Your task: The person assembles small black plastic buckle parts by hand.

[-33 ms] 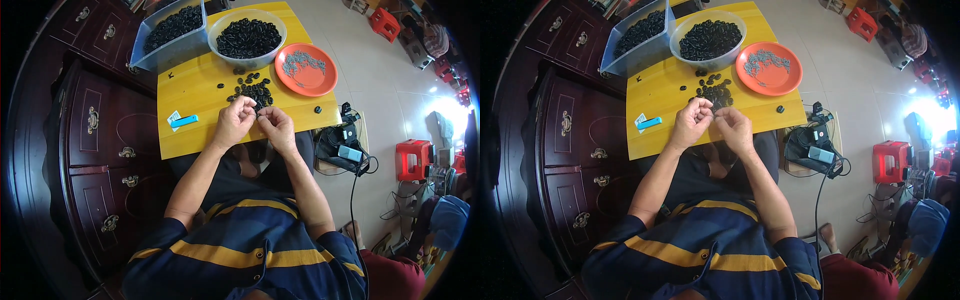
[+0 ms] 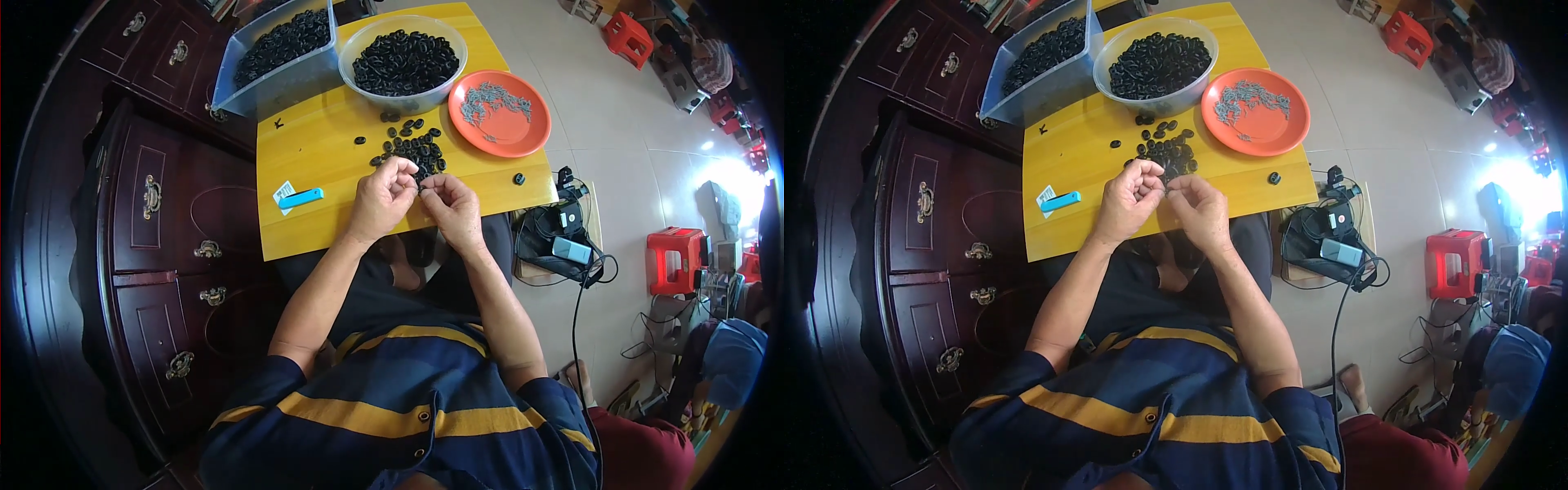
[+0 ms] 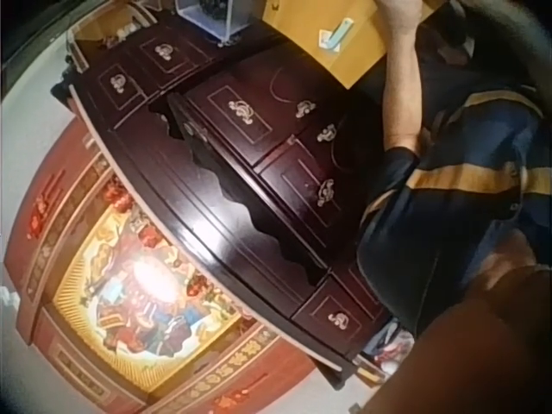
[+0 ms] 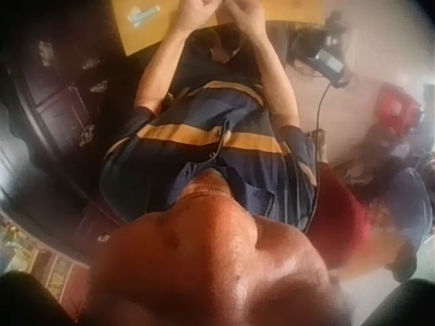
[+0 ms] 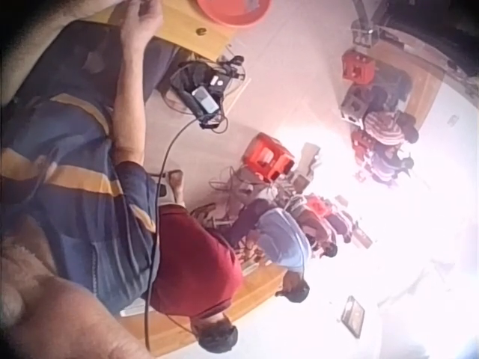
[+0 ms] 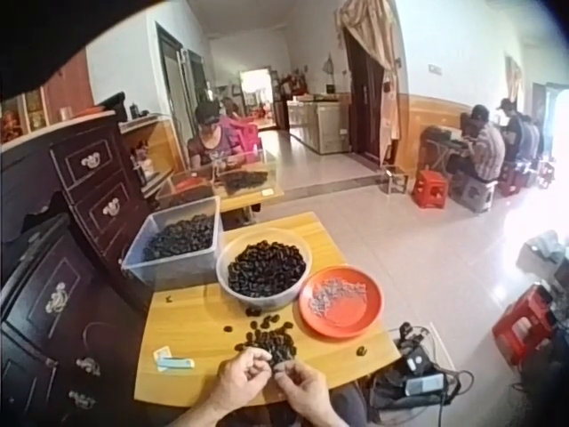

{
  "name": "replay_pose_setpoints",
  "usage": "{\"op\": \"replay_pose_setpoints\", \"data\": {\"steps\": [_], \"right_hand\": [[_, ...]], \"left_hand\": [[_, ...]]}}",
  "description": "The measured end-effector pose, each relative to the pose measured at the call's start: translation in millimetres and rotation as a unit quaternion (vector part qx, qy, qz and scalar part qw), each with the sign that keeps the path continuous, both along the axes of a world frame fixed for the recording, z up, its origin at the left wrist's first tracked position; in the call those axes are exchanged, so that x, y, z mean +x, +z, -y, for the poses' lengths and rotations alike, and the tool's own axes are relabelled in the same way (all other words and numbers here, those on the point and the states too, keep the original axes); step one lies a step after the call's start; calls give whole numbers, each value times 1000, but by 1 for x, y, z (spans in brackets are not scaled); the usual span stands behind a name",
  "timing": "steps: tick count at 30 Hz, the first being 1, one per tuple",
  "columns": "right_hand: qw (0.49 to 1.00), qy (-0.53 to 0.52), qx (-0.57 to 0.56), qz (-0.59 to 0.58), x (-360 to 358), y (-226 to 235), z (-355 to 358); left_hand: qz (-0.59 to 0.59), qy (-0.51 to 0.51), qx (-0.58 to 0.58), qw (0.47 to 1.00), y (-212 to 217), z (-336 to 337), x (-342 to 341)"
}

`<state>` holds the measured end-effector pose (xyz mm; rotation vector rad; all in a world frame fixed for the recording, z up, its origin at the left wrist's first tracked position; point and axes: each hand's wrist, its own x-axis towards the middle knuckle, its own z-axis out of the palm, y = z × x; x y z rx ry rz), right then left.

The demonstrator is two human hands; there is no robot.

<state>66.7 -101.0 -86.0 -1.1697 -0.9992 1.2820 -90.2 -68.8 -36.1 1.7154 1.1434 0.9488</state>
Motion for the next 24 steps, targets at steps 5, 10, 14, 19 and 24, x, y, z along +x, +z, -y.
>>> {"op": "replay_pose_setpoints", "data": {"steps": [5, 10, 14, 19, 24], "right_hand": [[1000, 17, -9, 22, 5, 4, -1], [982, -22, -21, -187, 14, 10, 4], [975, -70, -10, -209, 32, 14, 4], [973, -99, 6, -207, 45, 11, 0], [976, -93, -12, -198, 42, 14, -1]], "left_hand": [[16, -10, 14, 1000, 0, -3, 2], [46, -38, -25, 998, 7, -1, -4], [-64, 2, 41, 997, -4, 3, -13], [-144, -10, 124, 982, -1, 4, 2], [-256, -15, 208, 944, 3, -7, 20]]}}
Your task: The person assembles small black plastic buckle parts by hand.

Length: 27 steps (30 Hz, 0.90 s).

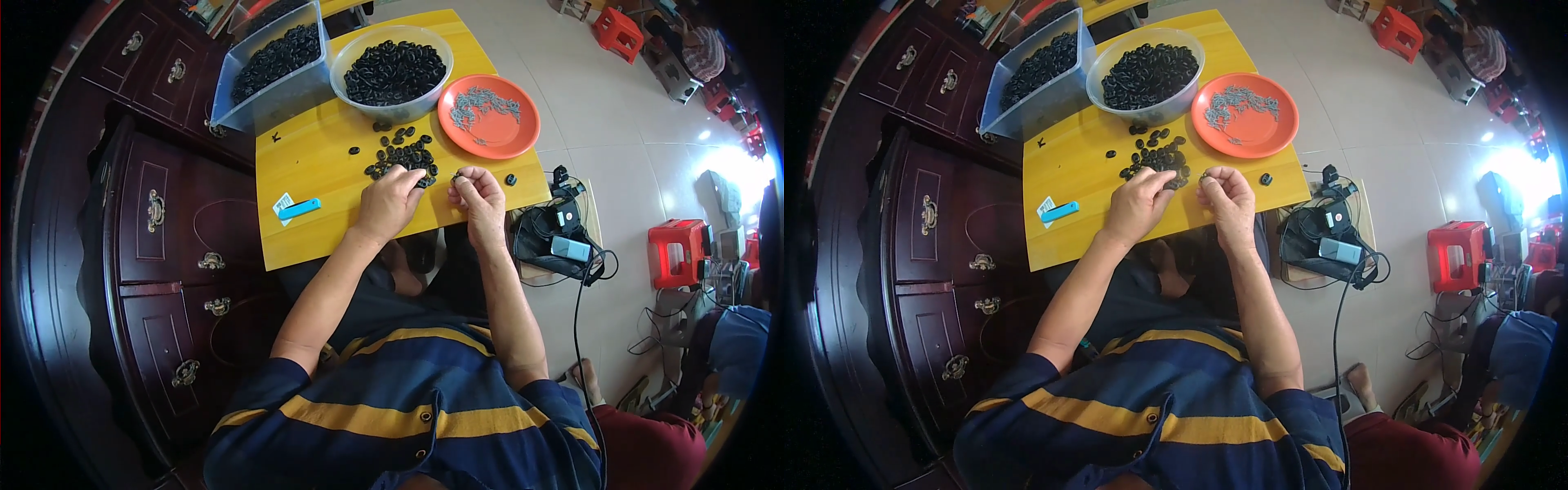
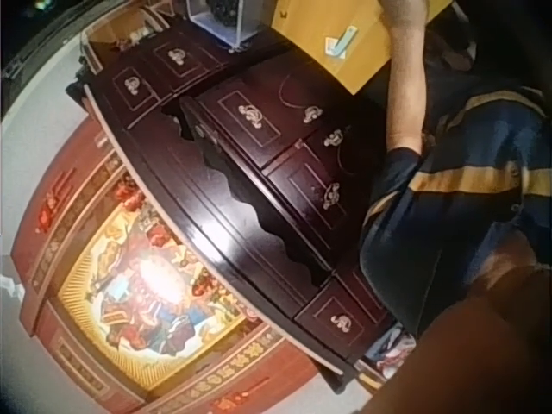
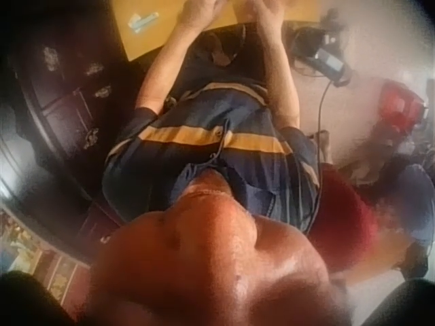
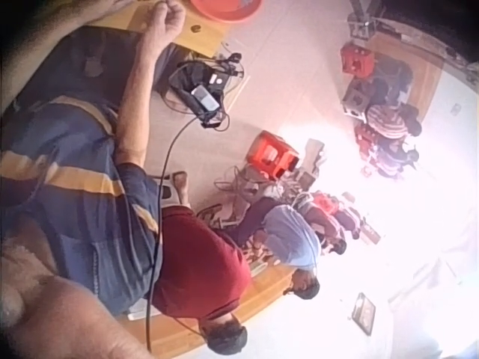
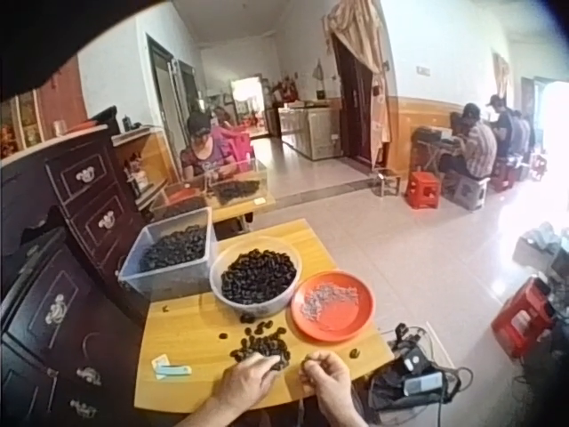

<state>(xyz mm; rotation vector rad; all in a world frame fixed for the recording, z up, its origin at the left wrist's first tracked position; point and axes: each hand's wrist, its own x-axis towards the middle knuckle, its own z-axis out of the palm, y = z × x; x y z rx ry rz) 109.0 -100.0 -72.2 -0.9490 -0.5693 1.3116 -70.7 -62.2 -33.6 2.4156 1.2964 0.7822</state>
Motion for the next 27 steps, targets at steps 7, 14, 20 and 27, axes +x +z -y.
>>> {"op": "replay_pose_setpoints", "data": {"steps": [7, 14, 20, 27], "right_hand": [[1000, 1, 10, 17, -1, -3, -1], [1000, -10, 13, 14, -3, -3, 2], [999, 32, 14, 17, -14, 2, 12], [997, 78, 8, 11, -30, 11, 20]], "left_hand": [[-66, 7, 19, 998, -4, -11, 5], [71, 3, -33, 997, -1, -4, -2], [329, 12, -202, 922, 1, 15, -12], [395, -12, -273, 877, 2, 26, -20]]}}
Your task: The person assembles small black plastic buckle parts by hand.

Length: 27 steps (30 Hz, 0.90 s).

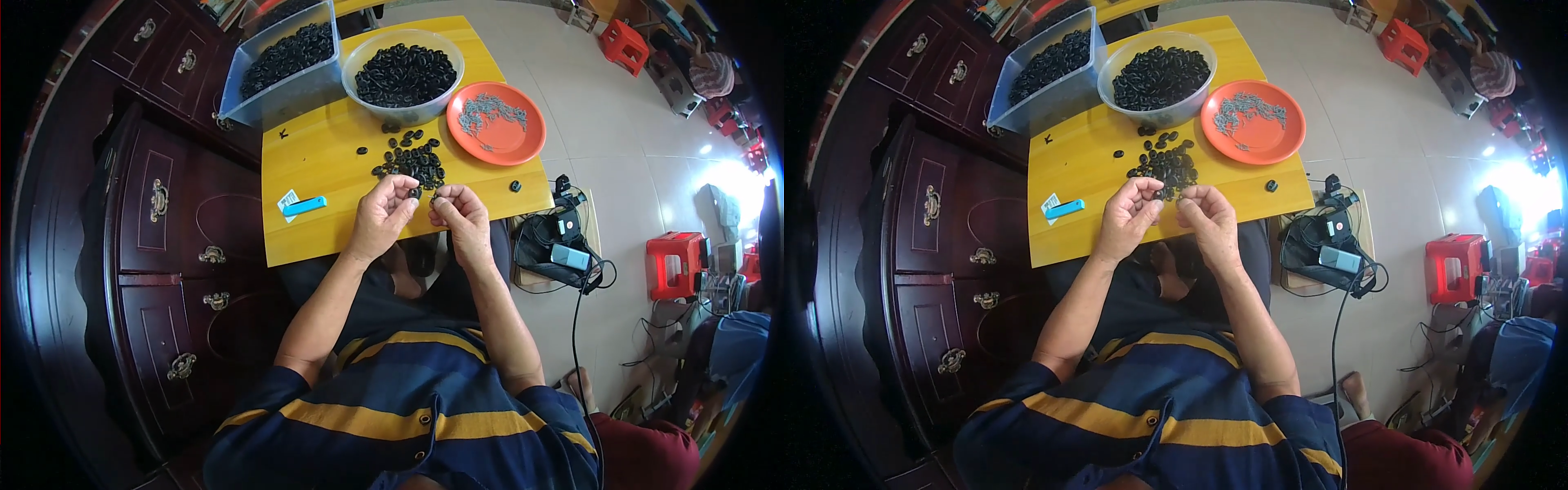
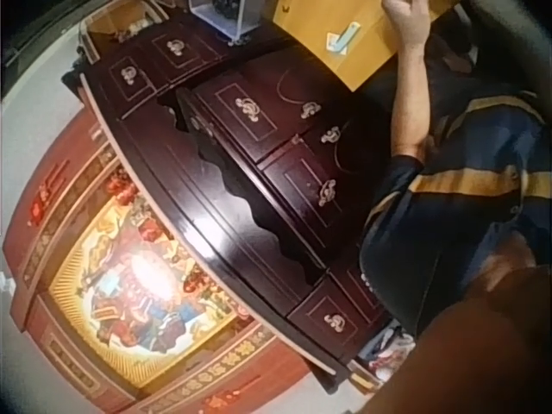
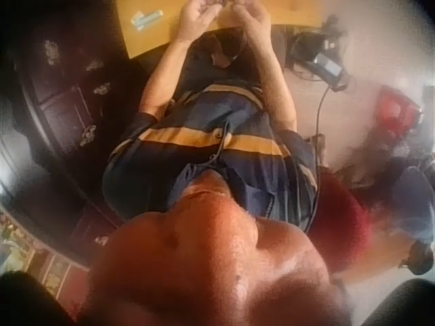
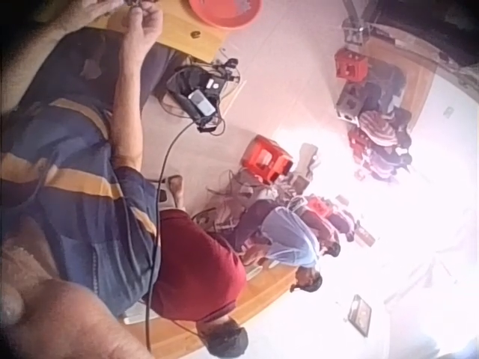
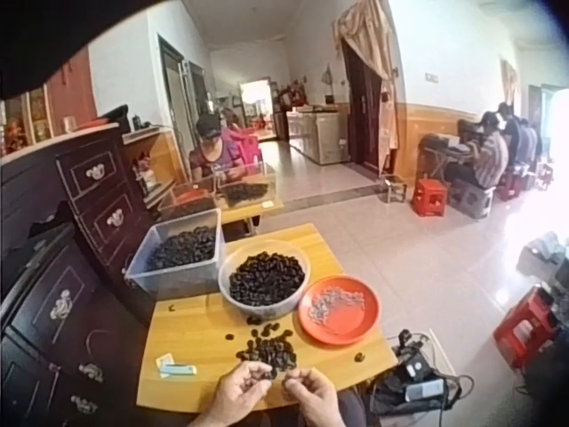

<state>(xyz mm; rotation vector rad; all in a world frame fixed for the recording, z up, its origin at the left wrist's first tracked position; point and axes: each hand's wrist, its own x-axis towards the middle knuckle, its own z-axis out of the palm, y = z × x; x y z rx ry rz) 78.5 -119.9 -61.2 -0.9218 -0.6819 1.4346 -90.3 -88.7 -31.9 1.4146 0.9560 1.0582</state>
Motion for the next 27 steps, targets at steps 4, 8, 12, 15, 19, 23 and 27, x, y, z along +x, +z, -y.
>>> {"op": "replay_pose_setpoints", "data": {"steps": [4, 8, 12, 15, 19, 23, 27], "right_hand": [[1000, 11, -1, 6, -5, 1, 3], [1000, 18, -8, 16, -8, 4, 2], [999, 23, -5, 24, -8, 5, 3], [999, 25, -8, 22, -9, 4, 4], [999, 27, -15, 19, -9, 2, 4], [999, 25, -13, 20, -11, 5, 5], [999, 30, -29, 31, -12, 8, 6]], "left_hand": [[-21, 0, 15, 1000, 3, 3, -6], [-42, -4, 31, 999, 3, 4, -11], [-51, -13, 37, 998, 5, 6, -10], [-47, -16, 36, 998, 5, 7, -10], [-62, -24, 32, 997, 7, 9, -10], [-70, -29, 37, 996, 8, 7, -8], [-109, -40, 69, 991, 15, 3, -8]]}}
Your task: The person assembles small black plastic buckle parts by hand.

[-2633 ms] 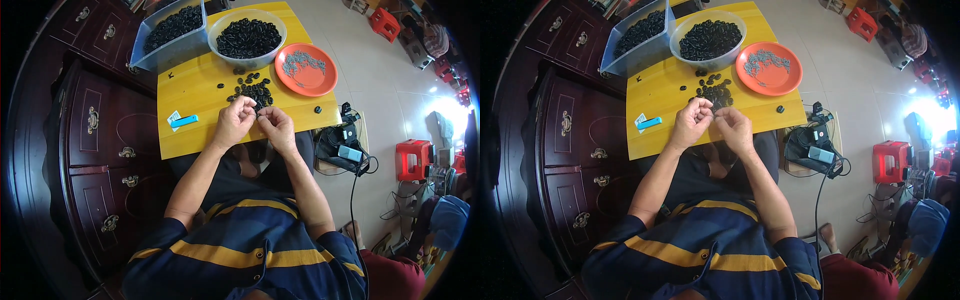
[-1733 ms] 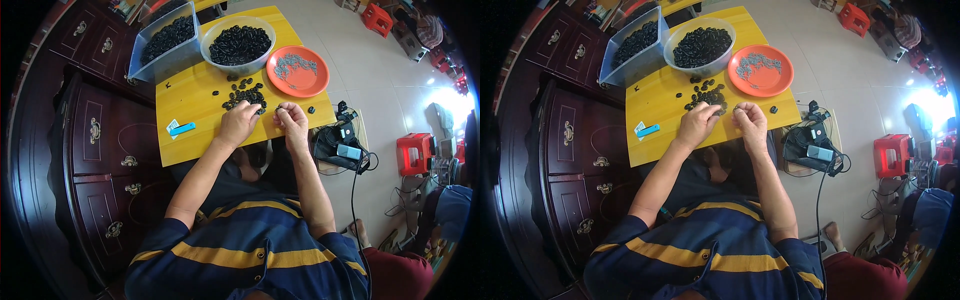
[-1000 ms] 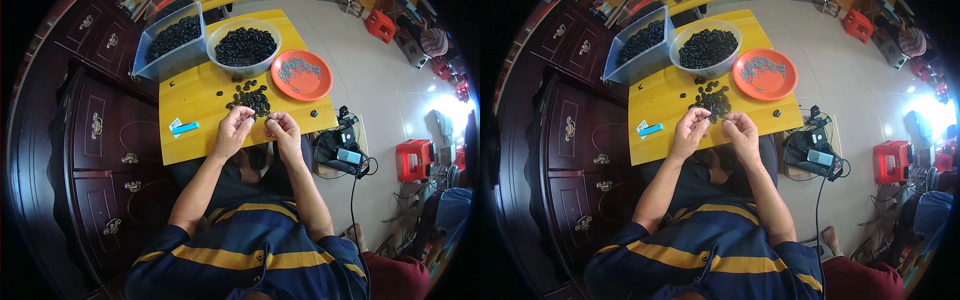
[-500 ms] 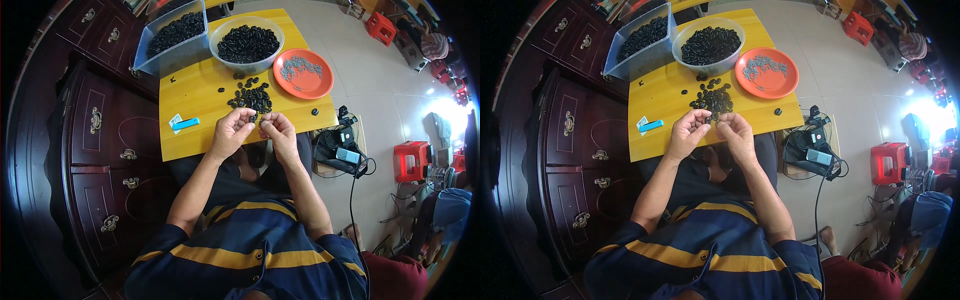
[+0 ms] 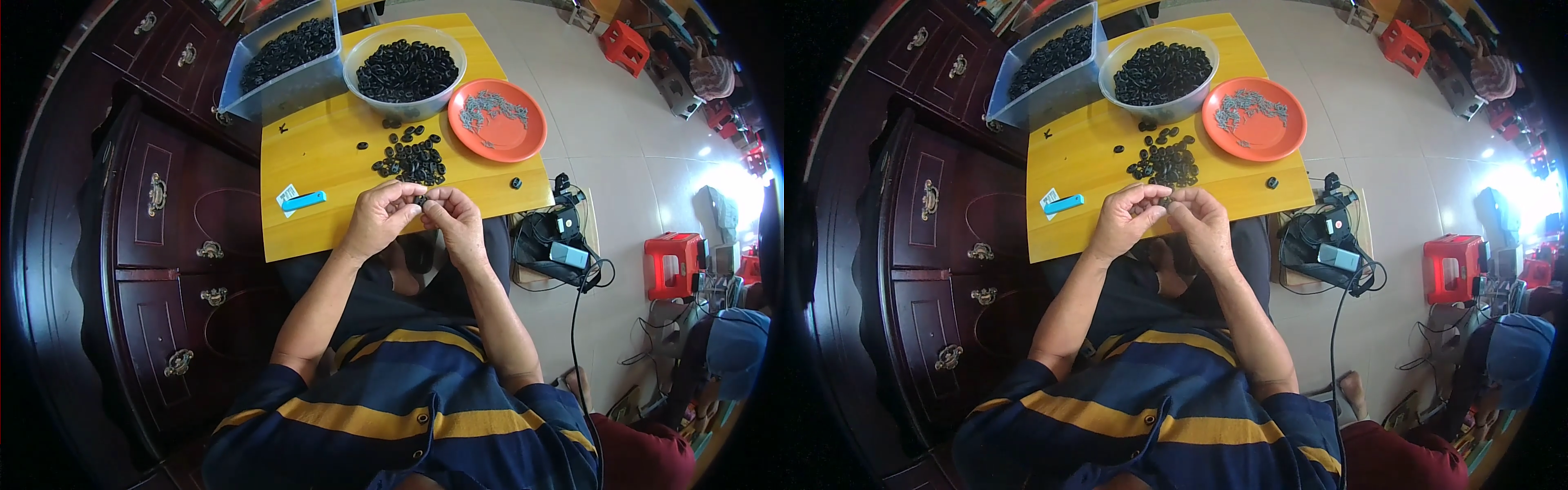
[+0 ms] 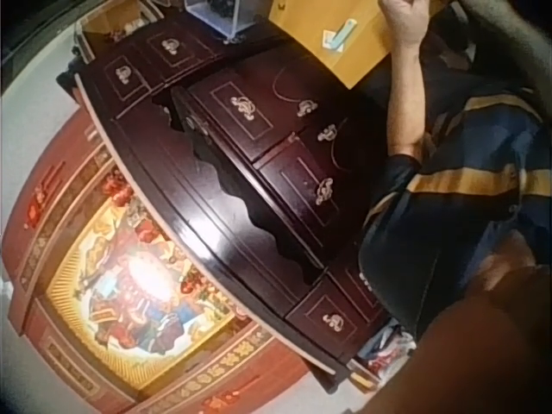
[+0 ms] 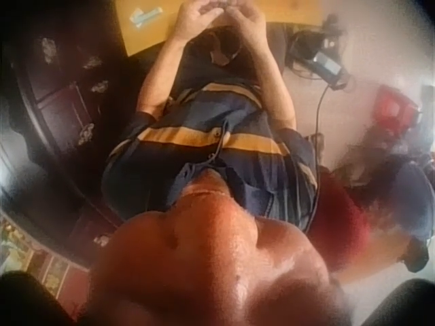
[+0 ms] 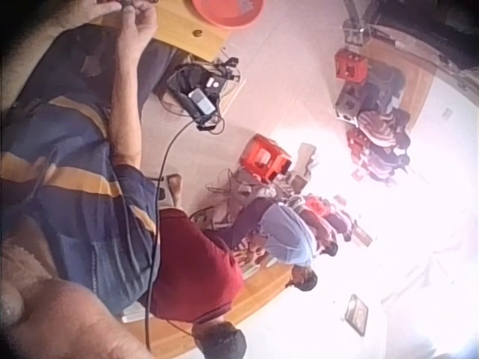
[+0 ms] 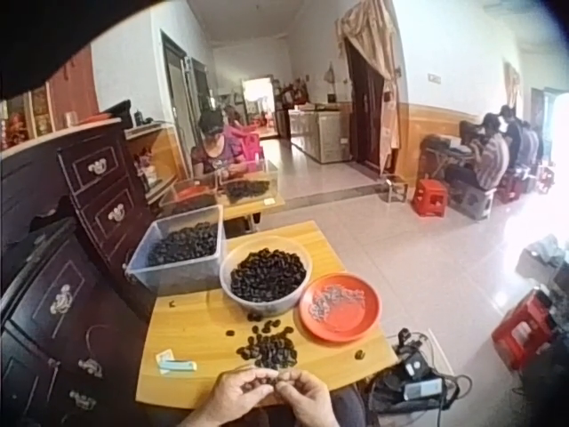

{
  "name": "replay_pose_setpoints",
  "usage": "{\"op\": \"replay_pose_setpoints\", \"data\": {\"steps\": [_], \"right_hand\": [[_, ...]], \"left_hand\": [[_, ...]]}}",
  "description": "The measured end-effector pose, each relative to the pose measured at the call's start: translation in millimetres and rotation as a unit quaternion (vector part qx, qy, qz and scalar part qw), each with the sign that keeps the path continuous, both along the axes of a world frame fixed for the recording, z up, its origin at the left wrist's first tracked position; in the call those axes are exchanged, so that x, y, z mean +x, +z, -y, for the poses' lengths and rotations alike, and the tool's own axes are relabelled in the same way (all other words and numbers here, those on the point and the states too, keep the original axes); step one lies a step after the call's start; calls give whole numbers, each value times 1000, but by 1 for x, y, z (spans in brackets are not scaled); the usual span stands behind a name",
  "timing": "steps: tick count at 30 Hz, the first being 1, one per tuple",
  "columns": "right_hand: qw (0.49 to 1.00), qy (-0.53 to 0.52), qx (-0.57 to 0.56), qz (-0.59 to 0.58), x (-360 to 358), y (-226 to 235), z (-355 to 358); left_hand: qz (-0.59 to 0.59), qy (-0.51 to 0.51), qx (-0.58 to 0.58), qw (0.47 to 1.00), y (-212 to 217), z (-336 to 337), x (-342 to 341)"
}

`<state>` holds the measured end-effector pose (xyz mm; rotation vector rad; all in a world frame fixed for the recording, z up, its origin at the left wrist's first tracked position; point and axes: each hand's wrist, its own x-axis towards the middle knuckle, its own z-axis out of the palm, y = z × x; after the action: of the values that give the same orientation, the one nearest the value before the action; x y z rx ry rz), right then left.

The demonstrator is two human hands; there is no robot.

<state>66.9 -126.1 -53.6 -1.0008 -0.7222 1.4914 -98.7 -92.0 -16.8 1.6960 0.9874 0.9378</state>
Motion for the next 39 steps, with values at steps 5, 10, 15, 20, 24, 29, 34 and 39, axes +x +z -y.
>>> {"op": "replay_pose_setpoints", "data": {"steps": [5, 10, 15, 20, 24, 29, 34, 39], "right_hand": [[999, 28, -11, -12, 6, 0, 0], [995, 77, -21, -52, 8, -2, -2], [993, 20, -30, -110, -4, 9, 1], [991, 9, -14, -135, -5, -4, 2], [984, 0, -29, -178, -8, 5, 4], [984, -3, -40, -171, -5, -3, 3], [987, -27, -23, -159, -9, -2, 5], [989, -37, -18, -140, -7, -12, 4]], "left_hand": [[-12, -30, -11, 999, 8, -7, -4], [-67, -70, 36, 995, 13, -9, -6], [-148, 1, 158, 976, 25, 4, 10], [-217, 59, 287, 931, 22, 8, 16], [-225, 57, 295, 927, 20, 8, 15], [-232, 41, 283, 930, 21, 7, 15], [-221, 41, 295, 929, 19, 5, 15], [-205, 25, 306, 929, 17, 2, 16]]}}
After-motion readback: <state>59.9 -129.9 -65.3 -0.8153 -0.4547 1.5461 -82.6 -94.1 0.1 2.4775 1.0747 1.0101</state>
